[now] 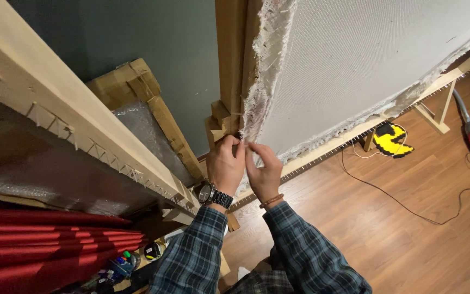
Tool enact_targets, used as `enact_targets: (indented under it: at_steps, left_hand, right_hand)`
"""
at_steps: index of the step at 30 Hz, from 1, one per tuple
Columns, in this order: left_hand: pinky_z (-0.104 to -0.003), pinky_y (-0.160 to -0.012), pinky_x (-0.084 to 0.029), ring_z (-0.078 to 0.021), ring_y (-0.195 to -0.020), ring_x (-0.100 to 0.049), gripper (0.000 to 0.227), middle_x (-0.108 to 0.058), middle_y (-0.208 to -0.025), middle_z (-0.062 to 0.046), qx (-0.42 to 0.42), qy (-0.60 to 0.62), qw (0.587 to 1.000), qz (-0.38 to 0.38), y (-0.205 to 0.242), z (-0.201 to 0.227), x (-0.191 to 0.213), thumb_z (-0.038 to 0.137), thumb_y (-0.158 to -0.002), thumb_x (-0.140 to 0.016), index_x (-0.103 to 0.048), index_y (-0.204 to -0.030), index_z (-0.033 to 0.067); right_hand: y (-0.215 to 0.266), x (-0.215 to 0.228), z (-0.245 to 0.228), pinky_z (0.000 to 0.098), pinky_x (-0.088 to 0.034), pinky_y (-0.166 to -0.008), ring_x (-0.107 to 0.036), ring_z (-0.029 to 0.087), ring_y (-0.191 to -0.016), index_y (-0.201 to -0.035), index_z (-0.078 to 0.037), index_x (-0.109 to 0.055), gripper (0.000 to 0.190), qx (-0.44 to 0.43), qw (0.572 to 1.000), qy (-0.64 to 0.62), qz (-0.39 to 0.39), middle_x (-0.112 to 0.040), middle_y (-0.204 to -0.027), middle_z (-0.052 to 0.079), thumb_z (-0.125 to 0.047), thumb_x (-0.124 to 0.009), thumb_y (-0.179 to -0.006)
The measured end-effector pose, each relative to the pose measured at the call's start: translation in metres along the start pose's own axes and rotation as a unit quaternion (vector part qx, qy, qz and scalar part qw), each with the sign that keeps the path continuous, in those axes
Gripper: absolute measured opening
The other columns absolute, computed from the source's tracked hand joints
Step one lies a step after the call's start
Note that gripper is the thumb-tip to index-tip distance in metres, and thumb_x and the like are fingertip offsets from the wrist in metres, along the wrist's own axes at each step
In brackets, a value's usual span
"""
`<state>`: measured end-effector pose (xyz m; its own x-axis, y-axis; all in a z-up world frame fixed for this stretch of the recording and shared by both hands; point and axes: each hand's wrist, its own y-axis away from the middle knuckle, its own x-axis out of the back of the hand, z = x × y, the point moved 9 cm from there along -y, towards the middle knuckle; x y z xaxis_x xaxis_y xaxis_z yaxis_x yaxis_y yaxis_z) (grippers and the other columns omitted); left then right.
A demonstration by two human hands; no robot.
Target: Securing a rug canvas onto a wooden frame by hooking its edges onto pins.
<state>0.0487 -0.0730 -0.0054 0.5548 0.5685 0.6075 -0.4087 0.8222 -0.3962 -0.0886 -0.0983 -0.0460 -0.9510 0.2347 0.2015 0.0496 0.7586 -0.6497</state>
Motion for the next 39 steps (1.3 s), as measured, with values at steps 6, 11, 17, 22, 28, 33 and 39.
enact_targets:
  at_steps: [6,11,17,22,28,33,39]
  left_hand:
    - [-0.045,-0.069,-0.060,-0.0350,-0.082,-0.077,0.012,-0.077,-0.082,-0.014,0.006,-0.022,1.000,0.008,0.000,0.004,0.001,0.021,-0.095,-0.067,-0.070,-0.091,0.0103]
    - [-0.048,-0.070,-0.060,-0.0381,-0.082,-0.076,0.012,-0.077,-0.081,-0.015,0.012,-0.027,0.999,0.021,0.000,0.001,0.001,0.022,-0.092,-0.069,-0.071,-0.090,0.0107]
    - [-0.050,-0.070,-0.060,-0.0387,-0.082,-0.077,0.016,-0.078,-0.082,-0.014,0.026,-0.012,0.999,0.028,0.000,-0.006,-0.003,0.027,-0.093,-0.070,-0.072,-0.089,0.0120]
    - [-0.046,-0.071,-0.061,-0.0360,-0.082,-0.078,0.014,-0.080,-0.085,-0.011,0.019,-0.001,0.999,0.028,0.002,-0.001,-0.001,0.026,-0.093,-0.072,-0.075,-0.092,0.0128]
    - [-0.048,-0.074,-0.061,-0.0358,-0.088,-0.077,0.019,-0.080,-0.088,-0.011,0.049,0.022,0.998,0.029,0.015,-0.010,-0.004,0.031,-0.091,-0.076,-0.076,-0.095,0.0127]
    - [-0.051,-0.078,-0.061,-0.0388,-0.092,-0.077,0.029,-0.081,-0.091,-0.012,0.096,0.013,0.995,-0.003,0.020,-0.023,-0.023,0.037,-0.089,-0.077,-0.078,-0.096,0.0089]
    - [-0.050,-0.079,-0.062,-0.0375,-0.093,-0.077,0.031,-0.081,-0.093,-0.012,0.119,-0.005,0.993,-0.004,0.020,-0.035,-0.035,0.039,-0.094,-0.073,-0.079,-0.096,0.0096]
  right_hand:
    - [-0.027,0.021,-0.026,0.0345,-0.061,-0.082,-0.079,0.024,-0.089,-0.107,-0.014,-0.082,0.018,-0.016,0.999,-0.022,0.045,-0.080,-0.093,0.006,-0.008,-0.085,-0.089]
    - [-0.027,0.013,-0.023,0.0360,-0.062,-0.080,-0.079,0.024,-0.087,-0.105,-0.014,-0.083,0.016,-0.034,0.998,-0.007,0.054,-0.081,-0.093,0.007,-0.009,-0.085,-0.090]
    - [-0.023,0.018,-0.021,0.0385,-0.062,-0.084,-0.078,0.030,-0.096,-0.111,-0.011,-0.081,0.022,-0.048,0.998,-0.046,0.022,-0.081,-0.099,0.012,-0.005,-0.082,-0.090]
    - [-0.010,0.021,0.002,0.0388,-0.063,-0.088,-0.077,0.031,-0.102,-0.118,-0.009,-0.078,0.028,-0.073,0.996,-0.053,0.004,-0.079,-0.105,0.013,-0.005,-0.081,-0.090]
    - [-0.003,0.013,0.003,0.0405,-0.064,-0.089,-0.076,0.033,-0.103,-0.118,-0.006,-0.078,0.030,-0.095,0.993,-0.064,-0.041,-0.079,-0.107,0.016,-0.004,-0.082,-0.088]
    - [0.008,0.018,0.026,0.0393,-0.063,-0.092,-0.074,0.033,-0.109,-0.122,-0.007,-0.077,0.035,-0.112,0.989,-0.073,-0.064,-0.078,-0.113,0.017,-0.004,-0.083,-0.088]
    - [0.006,0.013,0.017,0.0380,-0.064,-0.091,-0.074,0.032,-0.109,-0.121,-0.010,-0.079,0.030,-0.112,0.987,-0.078,-0.087,-0.079,-0.114,0.015,-0.004,-0.079,-0.091]
